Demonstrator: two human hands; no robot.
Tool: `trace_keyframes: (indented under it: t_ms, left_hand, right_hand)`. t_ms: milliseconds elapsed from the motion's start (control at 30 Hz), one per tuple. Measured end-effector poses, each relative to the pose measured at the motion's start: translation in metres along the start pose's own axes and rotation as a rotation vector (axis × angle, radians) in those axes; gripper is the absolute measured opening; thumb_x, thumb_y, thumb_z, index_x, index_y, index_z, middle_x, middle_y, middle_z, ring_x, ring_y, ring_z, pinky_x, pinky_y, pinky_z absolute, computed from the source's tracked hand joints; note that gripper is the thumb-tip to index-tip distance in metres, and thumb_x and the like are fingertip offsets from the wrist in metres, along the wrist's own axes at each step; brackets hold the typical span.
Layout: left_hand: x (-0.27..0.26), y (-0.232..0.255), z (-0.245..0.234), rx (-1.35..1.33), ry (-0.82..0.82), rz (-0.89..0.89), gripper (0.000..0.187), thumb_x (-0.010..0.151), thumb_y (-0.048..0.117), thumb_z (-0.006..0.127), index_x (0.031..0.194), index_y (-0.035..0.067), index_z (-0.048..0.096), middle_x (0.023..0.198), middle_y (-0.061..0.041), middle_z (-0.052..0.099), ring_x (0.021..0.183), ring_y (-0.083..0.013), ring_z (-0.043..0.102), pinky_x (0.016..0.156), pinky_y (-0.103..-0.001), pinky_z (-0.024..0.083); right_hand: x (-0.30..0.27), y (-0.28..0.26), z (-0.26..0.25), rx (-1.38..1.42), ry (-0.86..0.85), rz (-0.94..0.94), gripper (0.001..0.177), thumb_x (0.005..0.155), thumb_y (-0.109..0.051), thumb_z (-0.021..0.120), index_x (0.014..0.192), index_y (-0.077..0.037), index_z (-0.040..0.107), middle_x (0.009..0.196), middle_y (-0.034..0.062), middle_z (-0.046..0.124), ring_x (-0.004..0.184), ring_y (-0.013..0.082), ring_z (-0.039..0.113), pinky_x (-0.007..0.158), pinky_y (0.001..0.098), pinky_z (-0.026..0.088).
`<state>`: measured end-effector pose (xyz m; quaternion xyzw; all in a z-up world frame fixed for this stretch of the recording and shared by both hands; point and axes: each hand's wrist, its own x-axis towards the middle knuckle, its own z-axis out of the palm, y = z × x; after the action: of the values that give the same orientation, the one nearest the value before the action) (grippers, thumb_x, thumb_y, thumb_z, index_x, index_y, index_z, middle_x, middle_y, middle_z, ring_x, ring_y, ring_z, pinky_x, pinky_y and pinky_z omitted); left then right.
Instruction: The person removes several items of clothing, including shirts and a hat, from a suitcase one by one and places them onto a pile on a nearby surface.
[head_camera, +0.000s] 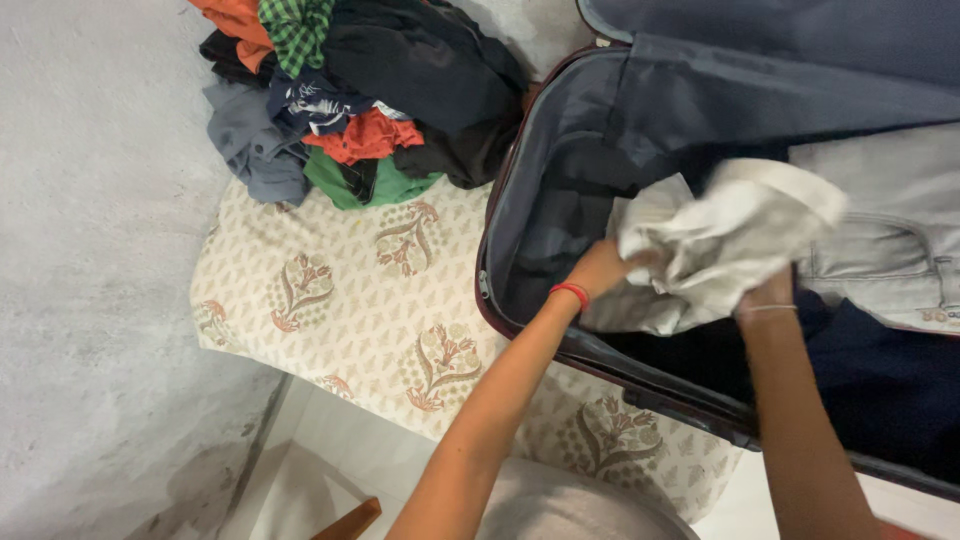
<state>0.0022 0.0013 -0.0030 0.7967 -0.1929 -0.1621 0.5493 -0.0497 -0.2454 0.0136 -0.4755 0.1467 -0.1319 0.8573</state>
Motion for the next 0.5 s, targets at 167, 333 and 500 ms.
trace_keyframes:
  t_ms: [167, 333, 500]
  left_hand:
    - [0.024, -0.021, -0.016, -0.569, 0.389, -0.005, 0.042, 0.094, 0.024, 0.066, 0.126, -0.002, 0.072, 0.114, -0.011, 0.077, 0.102, -0.0207, 0.070, 0.090, -0.033, 0.054]
    - [0.011, 0.003, -0.039, -1.077, 0.320, -0.090, 0.037, 0.104, 0.019, 0.068, 0.137, 0.003, 0.067, 0.118, -0.006, 0.066, 0.104, -0.0185, 0.055, 0.092, -0.032, 0.046]
    - [-0.004, 0.033, -0.030, -0.755, -0.158, -0.052, 0.044, 0.098, 0.023, 0.067, 0.138, 0.004, 0.064, 0.134, -0.007, 0.068, 0.129, -0.0182, 0.061, 0.110, -0.031, 0.048]
  right_hand:
    - [-0.003, 0.003, 0.007, -0.174, 0.051, -0.281, 0.049, 0.097, 0.001, 0.062, 0.144, -0.006, 0.050, 0.131, 0.0136, 0.061, 0.111, 0.0191, 0.064, 0.093, 0.0321, 0.056]
    - [-0.023, -0.003, 0.050, -0.396, -0.226, -0.194, 0.061, 0.100, -0.007, 0.066, 0.157, -0.007, 0.045, 0.145, 0.0092, 0.056, 0.127, 0.0184, 0.058, 0.102, 0.0323, 0.053]
    - [-0.019, 0.047, 0.047, -0.991, -0.436, -0.719, 0.075, 0.077, -0.024, 0.079, 0.137, 0.013, 0.050, 0.131, 0.0219, 0.059, 0.117, 0.0344, 0.059, 0.095, 0.0436, 0.051]
